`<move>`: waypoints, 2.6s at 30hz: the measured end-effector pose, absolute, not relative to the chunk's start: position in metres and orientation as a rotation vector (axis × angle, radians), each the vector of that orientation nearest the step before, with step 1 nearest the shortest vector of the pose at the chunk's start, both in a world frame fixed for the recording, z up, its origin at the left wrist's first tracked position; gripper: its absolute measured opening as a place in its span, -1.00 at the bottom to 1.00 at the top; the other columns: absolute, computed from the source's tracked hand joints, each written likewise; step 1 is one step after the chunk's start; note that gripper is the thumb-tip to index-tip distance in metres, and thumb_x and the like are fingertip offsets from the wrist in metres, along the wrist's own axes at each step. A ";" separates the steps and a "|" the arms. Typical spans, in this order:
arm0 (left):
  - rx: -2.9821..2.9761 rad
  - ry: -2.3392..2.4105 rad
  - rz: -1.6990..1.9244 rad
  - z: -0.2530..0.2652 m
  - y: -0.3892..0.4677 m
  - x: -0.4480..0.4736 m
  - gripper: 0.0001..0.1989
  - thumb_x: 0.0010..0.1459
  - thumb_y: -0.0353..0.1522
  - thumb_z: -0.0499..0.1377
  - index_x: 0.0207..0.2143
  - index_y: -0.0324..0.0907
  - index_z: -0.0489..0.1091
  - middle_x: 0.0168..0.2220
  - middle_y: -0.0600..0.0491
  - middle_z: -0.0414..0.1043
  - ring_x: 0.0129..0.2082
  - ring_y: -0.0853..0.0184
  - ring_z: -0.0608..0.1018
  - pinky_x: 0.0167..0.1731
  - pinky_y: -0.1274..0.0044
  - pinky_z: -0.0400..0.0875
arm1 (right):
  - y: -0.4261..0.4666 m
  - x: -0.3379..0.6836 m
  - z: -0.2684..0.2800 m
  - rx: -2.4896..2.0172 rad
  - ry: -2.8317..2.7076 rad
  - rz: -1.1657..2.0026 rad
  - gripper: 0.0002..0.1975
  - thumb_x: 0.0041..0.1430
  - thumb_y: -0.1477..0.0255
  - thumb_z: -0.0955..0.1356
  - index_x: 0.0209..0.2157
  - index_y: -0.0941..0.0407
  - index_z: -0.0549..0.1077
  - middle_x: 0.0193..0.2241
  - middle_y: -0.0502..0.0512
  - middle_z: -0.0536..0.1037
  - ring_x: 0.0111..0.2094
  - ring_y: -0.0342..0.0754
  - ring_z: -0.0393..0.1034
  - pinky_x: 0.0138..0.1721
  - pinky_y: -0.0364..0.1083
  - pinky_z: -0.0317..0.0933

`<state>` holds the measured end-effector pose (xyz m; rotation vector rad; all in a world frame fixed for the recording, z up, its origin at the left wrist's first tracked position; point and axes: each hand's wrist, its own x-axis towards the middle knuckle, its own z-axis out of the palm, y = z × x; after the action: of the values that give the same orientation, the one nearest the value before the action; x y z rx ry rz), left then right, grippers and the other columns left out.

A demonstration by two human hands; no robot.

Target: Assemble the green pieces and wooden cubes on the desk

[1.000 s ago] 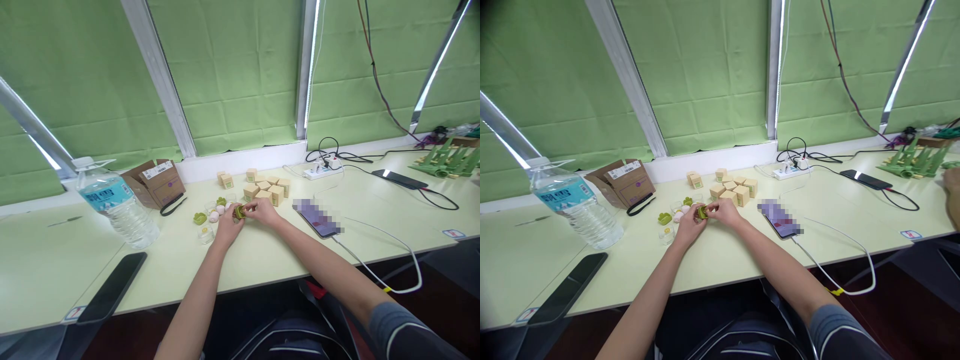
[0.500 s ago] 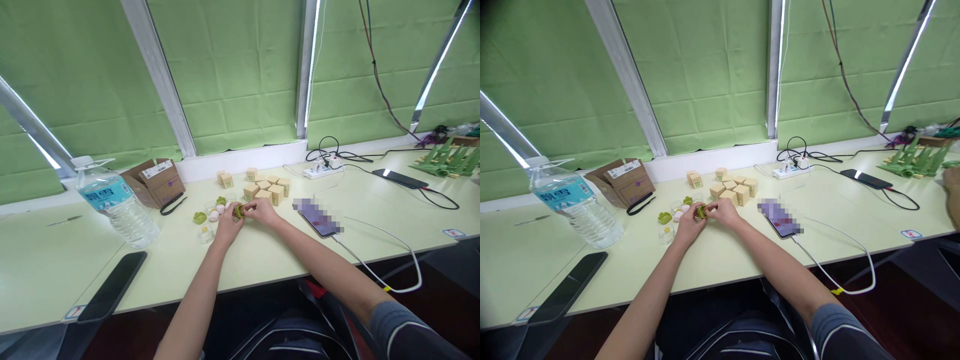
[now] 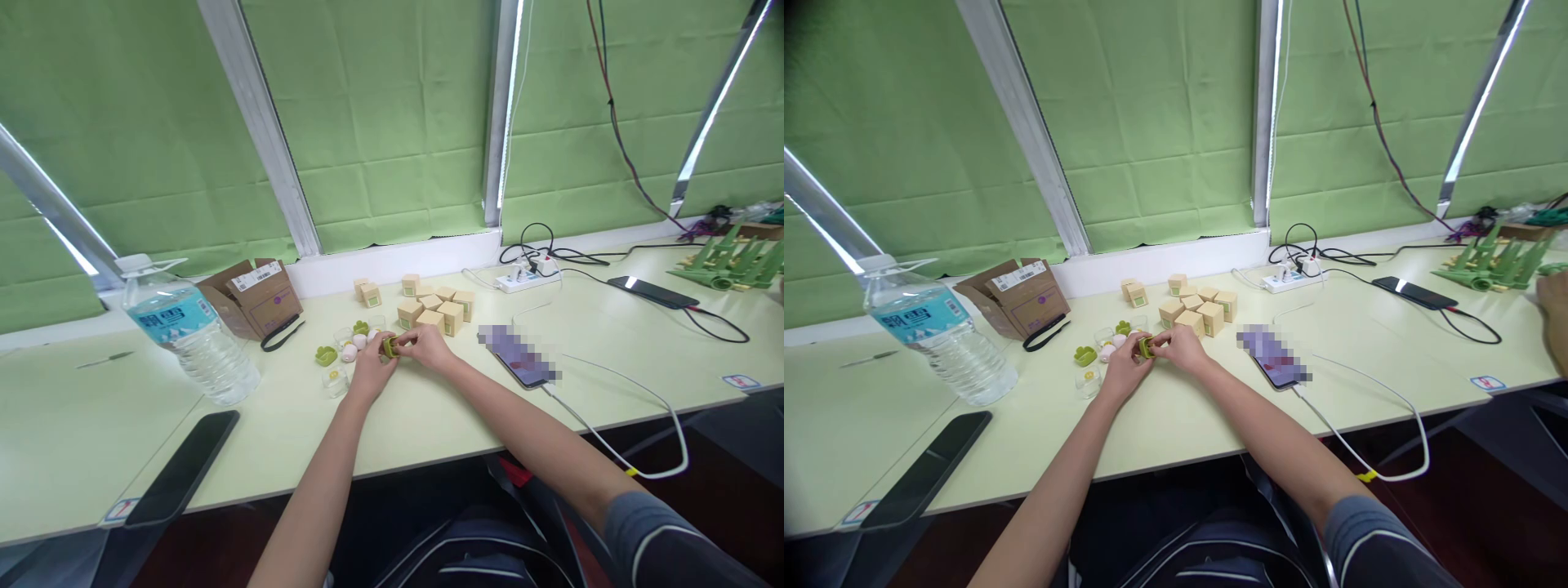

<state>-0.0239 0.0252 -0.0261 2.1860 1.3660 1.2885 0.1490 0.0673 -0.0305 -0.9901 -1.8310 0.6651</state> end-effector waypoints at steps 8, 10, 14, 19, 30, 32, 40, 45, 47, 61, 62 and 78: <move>2.172 1.388 1.235 -0.026 0.025 -0.025 -0.58 0.03 -0.48 0.23 -0.01 -0.13 0.41 -0.12 0.03 0.55 -0.29 0.35 0.55 -0.24 0.50 0.47 | 0.069 0.149 -0.033 -0.956 -1.850 0.695 -0.87 0.02 0.37 0.52 -0.36 0.09 0.72 -0.50 0.03 0.65 -0.58 -0.20 0.18 -0.51 -0.17 0.03; 2.178 1.395 1.226 -0.025 0.025 -0.025 -0.57 0.02 -0.48 0.23 -0.01 -0.13 0.41 -0.12 0.03 0.56 -0.28 0.34 0.55 -0.21 0.48 0.47 | 0.070 0.149 -0.033 -0.947 -1.852 0.712 -0.86 0.02 0.34 0.52 -0.37 0.09 0.72 -0.50 0.03 0.65 -0.58 -0.19 0.19 -0.51 -0.16 0.03; 2.185 1.361 1.201 -0.022 0.021 -0.026 -0.59 0.03 -0.45 0.24 -0.02 -0.12 0.43 -0.13 0.03 0.56 -0.24 0.31 0.55 -0.20 0.47 0.46 | 0.070 0.150 -0.034 -0.928 -1.855 0.748 -0.87 0.01 0.34 0.52 -0.38 0.09 0.72 -0.49 0.04 0.65 -0.55 -0.17 0.25 -0.49 -0.16 0.07; 2.204 1.340 1.185 -0.019 0.019 -0.026 -0.60 0.03 -0.42 0.27 -0.02 -0.11 0.44 -0.10 0.03 0.55 -0.20 0.30 0.54 -0.20 0.48 0.44 | 0.068 0.149 -0.034 -0.914 -1.828 0.794 -0.86 -0.01 0.33 0.53 -0.42 0.10 0.71 -0.48 0.05 0.66 -0.53 -0.15 0.28 -0.46 -0.16 0.11; 2.179 1.326 1.256 -0.021 0.019 -0.023 -0.61 0.08 -0.39 0.25 0.01 -0.13 0.41 -0.02 -0.02 0.52 -0.18 0.30 0.54 -0.23 0.49 0.44 | 0.066 0.150 -0.028 -0.890 -1.816 0.820 -0.83 0.02 0.30 0.52 -0.37 0.09 0.71 -0.46 0.05 0.66 -0.56 -0.18 0.23 -0.48 -0.16 0.10; 2.189 1.327 1.275 -0.020 0.018 -0.022 -0.61 0.10 -0.38 0.25 0.01 -0.12 0.40 -0.02 -0.02 0.52 -0.17 0.29 0.54 -0.19 0.46 0.45 | 0.066 0.151 -0.026 -0.885 -1.825 0.822 -0.82 0.04 0.28 0.52 -0.36 0.08 0.71 -0.44 0.05 0.67 -0.54 -0.16 0.28 -0.46 -0.16 0.12; 2.134 1.410 1.326 -0.017 0.017 -0.018 -0.63 0.13 -0.37 0.23 0.01 -0.10 0.37 -0.08 0.01 0.52 -0.22 0.31 0.54 -0.16 0.45 0.45 | 0.060 0.152 -0.019 -0.879 -1.788 0.733 -0.78 0.20 0.28 0.42 -0.31 0.10 0.69 -0.37 0.08 0.68 -0.46 -0.10 0.41 -0.39 -0.14 0.22; 2.074 1.488 1.348 -0.015 0.016 -0.018 -0.61 0.12 -0.36 0.24 0.02 -0.09 0.32 -0.15 0.04 0.51 -0.24 0.32 0.53 -0.16 0.45 0.43 | 0.060 0.151 -0.017 -0.913 -1.760 0.601 -0.78 0.25 0.32 0.36 -0.24 0.13 0.62 -0.36 0.08 0.64 -0.44 -0.11 0.41 -0.32 -0.13 0.27; 2.052 1.503 1.361 -0.015 0.015 -0.018 -0.61 0.12 -0.34 0.25 0.01 -0.09 0.31 -0.16 0.04 0.50 -0.24 0.32 0.53 -0.16 0.46 0.42 | 0.059 0.150 -0.016 -0.915 -1.762 0.605 -0.73 0.26 0.34 0.35 -0.07 0.13 0.57 -0.24 0.11 0.63 -0.40 -0.12 0.42 -0.28 -0.13 0.31; 2.120 1.437 1.355 -0.014 0.012 -0.017 -0.62 0.11 -0.35 0.23 -0.01 -0.09 0.27 -0.17 0.07 0.48 -0.31 0.38 0.49 -0.24 0.52 0.40 | 0.059 0.147 -0.024 -0.873 -1.851 1.117 -0.63 0.29 0.09 0.32 -0.37 0.11 0.47 -0.56 -0.06 0.45 -0.56 -0.16 0.35 -0.55 -0.19 0.22; 2.114 1.432 1.349 -0.014 0.012 -0.017 -0.62 0.11 -0.34 0.23 -0.01 -0.09 0.27 -0.18 0.07 0.48 -0.31 0.38 0.49 -0.24 0.52 0.40 | 0.059 0.147 -0.024 -0.877 -1.863 1.098 -0.63 0.29 0.09 0.32 -0.37 0.11 0.47 -0.57 -0.06 0.43 -0.57 -0.16 0.34 -0.56 -0.19 0.21; 2.122 1.393 1.331 -0.013 0.010 -0.017 -0.65 0.12 -0.30 0.25 -0.05 -0.10 0.27 -0.21 0.08 0.48 -0.31 0.37 0.48 -0.24 0.51 0.39 | 0.057 0.150 -0.021 -0.881 -1.882 1.054 -0.61 0.23 0.07 0.34 -0.32 0.14 0.52 -0.65 -0.10 0.34 -0.61 -0.16 0.22 -0.56 -0.17 0.06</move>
<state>-0.0166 0.0103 -0.0129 2.1224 1.3933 1.3314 0.1500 0.0573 -0.0210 -0.8807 -1.8817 1.0540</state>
